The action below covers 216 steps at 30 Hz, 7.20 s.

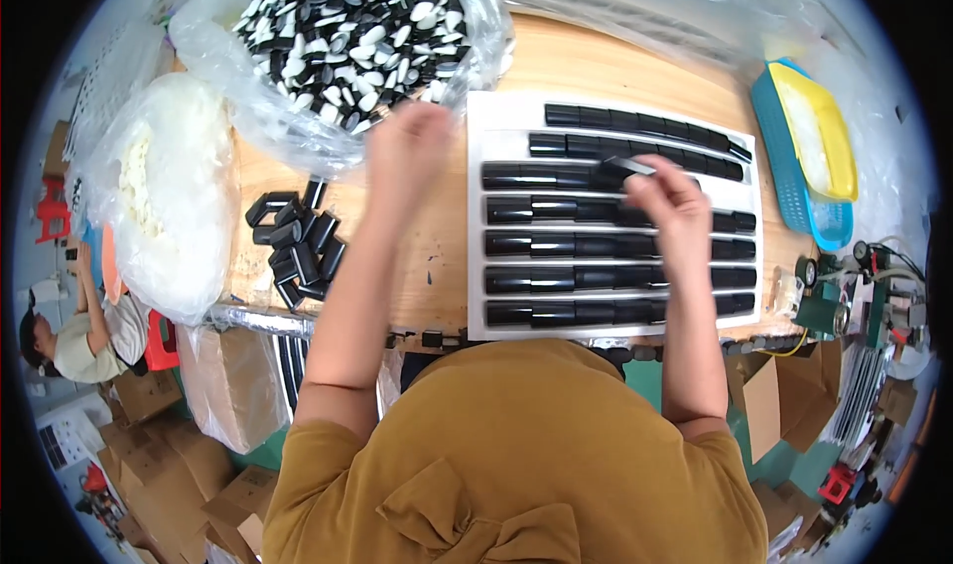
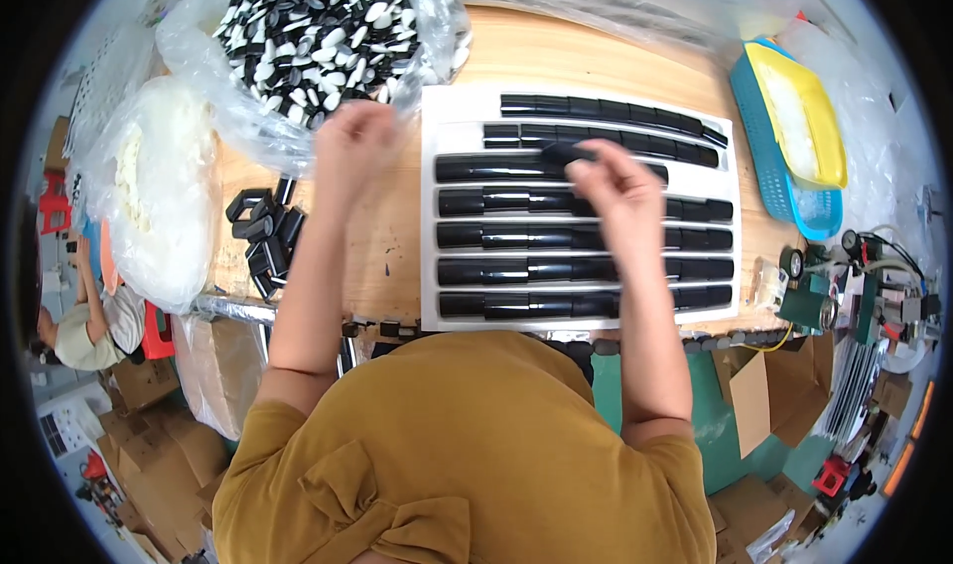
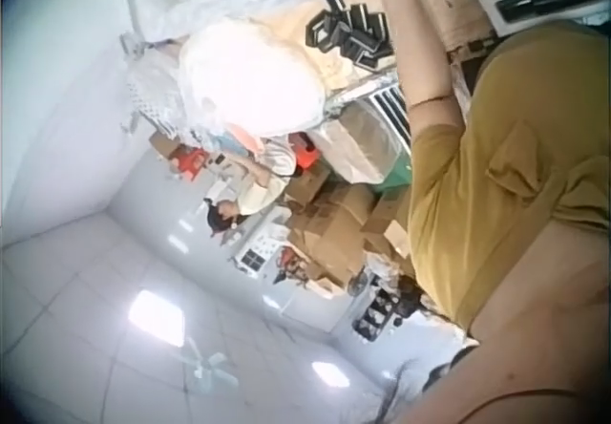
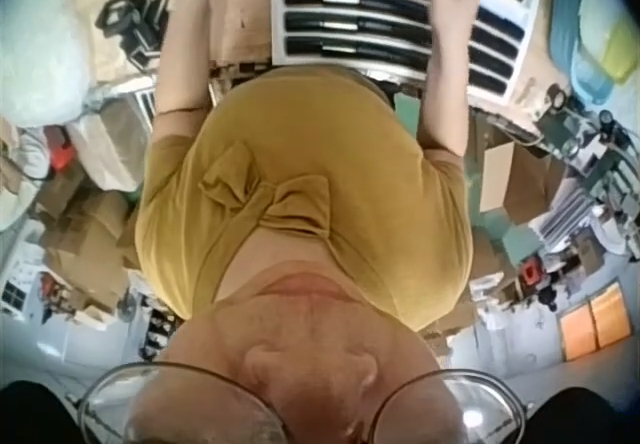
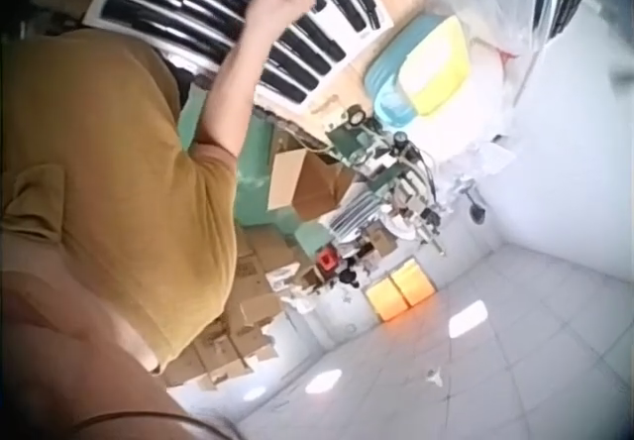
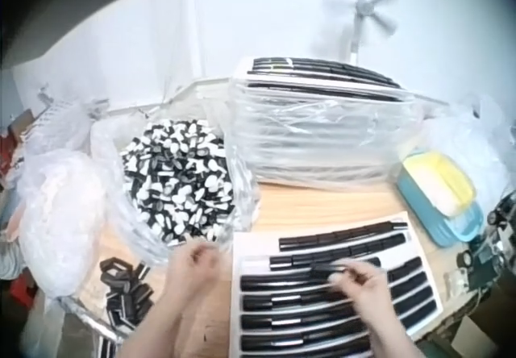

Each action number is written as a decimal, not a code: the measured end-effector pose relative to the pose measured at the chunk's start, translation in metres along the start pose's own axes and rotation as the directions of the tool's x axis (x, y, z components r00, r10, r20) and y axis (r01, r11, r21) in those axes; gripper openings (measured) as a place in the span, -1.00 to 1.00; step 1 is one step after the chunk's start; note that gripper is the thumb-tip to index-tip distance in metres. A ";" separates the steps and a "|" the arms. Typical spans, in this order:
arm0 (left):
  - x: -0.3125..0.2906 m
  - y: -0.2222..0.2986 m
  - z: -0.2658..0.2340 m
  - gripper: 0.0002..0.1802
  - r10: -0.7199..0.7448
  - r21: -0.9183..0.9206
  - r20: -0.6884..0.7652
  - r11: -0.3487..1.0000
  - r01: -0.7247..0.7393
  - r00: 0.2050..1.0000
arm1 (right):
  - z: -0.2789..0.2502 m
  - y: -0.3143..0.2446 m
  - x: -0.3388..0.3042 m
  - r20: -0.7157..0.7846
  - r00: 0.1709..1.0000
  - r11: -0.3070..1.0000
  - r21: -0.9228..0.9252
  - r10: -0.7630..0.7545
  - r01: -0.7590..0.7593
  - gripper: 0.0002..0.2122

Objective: Manually assembling small white parts into black plastic housings at a workstation.

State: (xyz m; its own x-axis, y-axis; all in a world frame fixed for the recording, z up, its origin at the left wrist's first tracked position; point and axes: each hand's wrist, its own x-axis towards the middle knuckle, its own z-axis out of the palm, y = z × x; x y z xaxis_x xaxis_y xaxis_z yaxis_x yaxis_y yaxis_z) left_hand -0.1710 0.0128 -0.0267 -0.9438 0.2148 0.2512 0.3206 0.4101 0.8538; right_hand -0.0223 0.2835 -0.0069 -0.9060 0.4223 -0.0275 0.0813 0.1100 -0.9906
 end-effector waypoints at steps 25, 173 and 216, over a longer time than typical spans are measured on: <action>0.034 -0.089 -0.030 -0.82 0.171 0.774 0.015 0.622 -0.120 0.985 | -0.199 0.091 0.053 -0.238 0.779 0.077 -0.968 -0.580 -0.238 -0.68; -0.059 0.079 0.016 -0.24 0.243 -0.630 0.461 0.767 0.121 0.853 | 0.031 -0.046 -0.028 0.391 0.848 0.914 -0.039 -0.358 0.403 -0.39; 0.010 -0.067 -0.029 -0.82 -0.031 0.148 -0.237 0.987 0.067 0.971 | -0.115 0.062 0.030 -0.512 0.798 0.378 -0.841 -0.318 -0.388 -0.44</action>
State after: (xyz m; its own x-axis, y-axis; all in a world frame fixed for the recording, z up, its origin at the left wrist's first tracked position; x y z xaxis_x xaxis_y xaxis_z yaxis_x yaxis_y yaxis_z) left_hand -0.2045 -0.0380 -0.0676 -0.9454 -0.0136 0.3257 0.2649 0.5499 0.7921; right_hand 0.0037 0.4062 -0.0542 -0.5367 0.7625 0.3614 0.7315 0.6339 -0.2510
